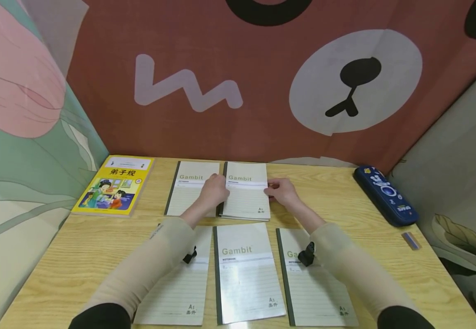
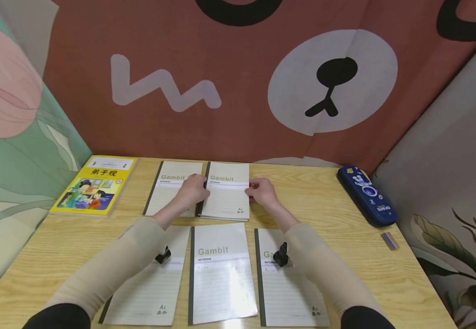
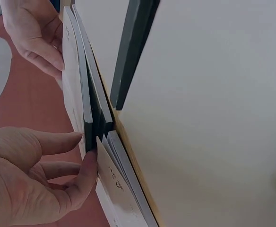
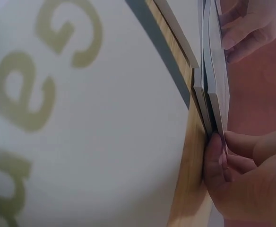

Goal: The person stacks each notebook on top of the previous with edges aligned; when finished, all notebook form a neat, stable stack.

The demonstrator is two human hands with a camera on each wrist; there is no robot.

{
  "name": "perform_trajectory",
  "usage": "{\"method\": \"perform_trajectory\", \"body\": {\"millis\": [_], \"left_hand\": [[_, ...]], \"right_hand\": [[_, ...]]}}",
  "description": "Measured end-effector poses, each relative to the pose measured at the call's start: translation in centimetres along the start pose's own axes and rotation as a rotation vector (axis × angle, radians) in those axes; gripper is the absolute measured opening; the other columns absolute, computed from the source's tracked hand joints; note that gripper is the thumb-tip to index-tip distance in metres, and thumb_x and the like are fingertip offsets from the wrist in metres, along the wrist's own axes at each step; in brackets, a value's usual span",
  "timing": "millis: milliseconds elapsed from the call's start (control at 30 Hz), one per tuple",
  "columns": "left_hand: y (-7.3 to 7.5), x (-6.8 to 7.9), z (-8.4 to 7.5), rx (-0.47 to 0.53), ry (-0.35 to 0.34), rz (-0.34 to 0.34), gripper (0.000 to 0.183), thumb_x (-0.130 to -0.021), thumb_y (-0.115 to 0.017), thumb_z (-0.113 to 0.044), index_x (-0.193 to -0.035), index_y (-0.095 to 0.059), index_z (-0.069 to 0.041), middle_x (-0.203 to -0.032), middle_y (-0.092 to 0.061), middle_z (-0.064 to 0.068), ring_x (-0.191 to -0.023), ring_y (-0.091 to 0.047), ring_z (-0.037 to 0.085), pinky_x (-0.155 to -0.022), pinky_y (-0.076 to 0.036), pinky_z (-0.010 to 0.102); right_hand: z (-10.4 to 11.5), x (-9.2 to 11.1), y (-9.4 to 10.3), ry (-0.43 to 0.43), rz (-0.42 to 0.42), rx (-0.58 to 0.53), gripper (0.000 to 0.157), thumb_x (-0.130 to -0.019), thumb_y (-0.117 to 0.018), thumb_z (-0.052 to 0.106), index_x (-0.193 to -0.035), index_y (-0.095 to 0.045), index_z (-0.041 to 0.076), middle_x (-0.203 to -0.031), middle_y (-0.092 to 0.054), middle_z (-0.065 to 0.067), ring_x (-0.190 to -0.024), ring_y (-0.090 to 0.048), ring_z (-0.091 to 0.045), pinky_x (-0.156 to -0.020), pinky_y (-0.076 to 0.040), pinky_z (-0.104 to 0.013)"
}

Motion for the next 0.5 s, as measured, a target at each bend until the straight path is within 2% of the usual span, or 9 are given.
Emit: {"method": "perform_trajectory", "body": {"millis": [200, 400, 500], "left_hand": [[-0.05, 0.16, -0.09, -0.038, 0.021, 0.004, 0.011, -0.089, -0.061, 0.002, -0.095, -0.07, 0.004, -0.103, -0.067, 0.017, -0.085, -0.055, 0.027, -0.071, -0.048, 0.035], [-0.09, 0.21, -0.12, -0.062, 0.032, -0.005, 0.011, -0.089, -0.062, 0.0, -0.096, -0.071, 0.003, -0.101, -0.067, 0.015, -0.084, -0.054, 0.026, -0.071, -0.048, 0.036], [-0.09, 0.12, -0.06, -0.052, 0.049, -0.005, 0.011, -0.089, -0.062, 0.0, -0.095, -0.07, 0.003, -0.1, -0.066, 0.015, -0.081, -0.055, 0.026, -0.067, -0.047, 0.034]], "right_hand": [[0.2, 0.11, -0.07, -0.003, 0.006, 0.042, 0.044, -0.099, -0.064, 0.003, -0.142, -0.057, -0.006, -0.126, -0.066, -0.029, -0.089, -0.069, -0.017, -0.077, -0.064, -0.027], [0.33, 0.18, -0.19, -0.003, -0.001, 0.071, 0.044, -0.097, -0.067, 0.003, -0.139, -0.06, -0.006, -0.116, -0.069, -0.025, -0.081, -0.067, -0.013, -0.072, -0.063, -0.024], [0.37, 0.19, -0.27, -0.006, -0.003, 0.09, 0.045, -0.096, -0.068, 0.003, -0.14, -0.06, -0.004, -0.113, -0.07, -0.023, -0.079, -0.067, -0.012, -0.07, -0.063, -0.024]]}}
Point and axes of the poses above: each hand's wrist, its own x-axis away from the middle knuckle, its own y-axis out of the back of the hand, z = x × y, the point moved 4 cm from there along -x, towards the middle knuckle
